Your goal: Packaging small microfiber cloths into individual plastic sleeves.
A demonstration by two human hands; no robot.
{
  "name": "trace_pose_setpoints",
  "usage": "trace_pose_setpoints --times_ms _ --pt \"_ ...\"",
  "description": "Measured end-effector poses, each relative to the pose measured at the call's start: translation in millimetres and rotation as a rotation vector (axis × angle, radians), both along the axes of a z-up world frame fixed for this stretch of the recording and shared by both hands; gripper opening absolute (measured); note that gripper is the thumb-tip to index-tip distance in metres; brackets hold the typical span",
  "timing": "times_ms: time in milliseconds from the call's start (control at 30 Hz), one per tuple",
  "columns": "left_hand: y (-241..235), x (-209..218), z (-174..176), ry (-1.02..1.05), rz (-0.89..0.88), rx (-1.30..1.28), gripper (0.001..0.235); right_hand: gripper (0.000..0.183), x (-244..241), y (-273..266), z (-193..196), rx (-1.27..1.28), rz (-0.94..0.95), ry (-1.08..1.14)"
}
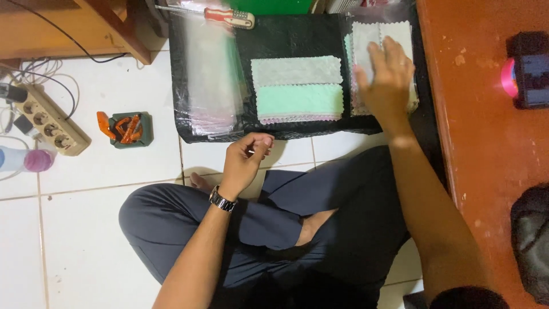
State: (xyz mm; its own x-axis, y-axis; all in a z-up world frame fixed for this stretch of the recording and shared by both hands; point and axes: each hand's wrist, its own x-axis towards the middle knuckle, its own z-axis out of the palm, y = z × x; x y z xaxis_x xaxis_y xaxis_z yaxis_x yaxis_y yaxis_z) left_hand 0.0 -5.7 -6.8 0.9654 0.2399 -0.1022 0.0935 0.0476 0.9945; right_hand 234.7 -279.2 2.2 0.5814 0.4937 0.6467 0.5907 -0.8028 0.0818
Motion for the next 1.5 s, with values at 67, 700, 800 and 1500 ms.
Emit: trace_pose_setpoints --times_ms 67,700,800,1500 --pt "0 0 -5 -0.004 -0.025 0.016 0.016 0.044 -4 8 -2 0.037 0.080 0.169" --pt "-5 -2 -3 0.115 -0.042 0.149 0.017 0.009 -46 96 12 0.269 0.611 0.423" --pt "-2 -4 4 0.102 -0.051 0.174 0.017 0.021 -64 112 25 0.123 0.540 0.597" --pt "15 -11 17 -0.121 -0.161 0.649 0.024 0.007 -73 110 25 -0.027 0.467 0.678"
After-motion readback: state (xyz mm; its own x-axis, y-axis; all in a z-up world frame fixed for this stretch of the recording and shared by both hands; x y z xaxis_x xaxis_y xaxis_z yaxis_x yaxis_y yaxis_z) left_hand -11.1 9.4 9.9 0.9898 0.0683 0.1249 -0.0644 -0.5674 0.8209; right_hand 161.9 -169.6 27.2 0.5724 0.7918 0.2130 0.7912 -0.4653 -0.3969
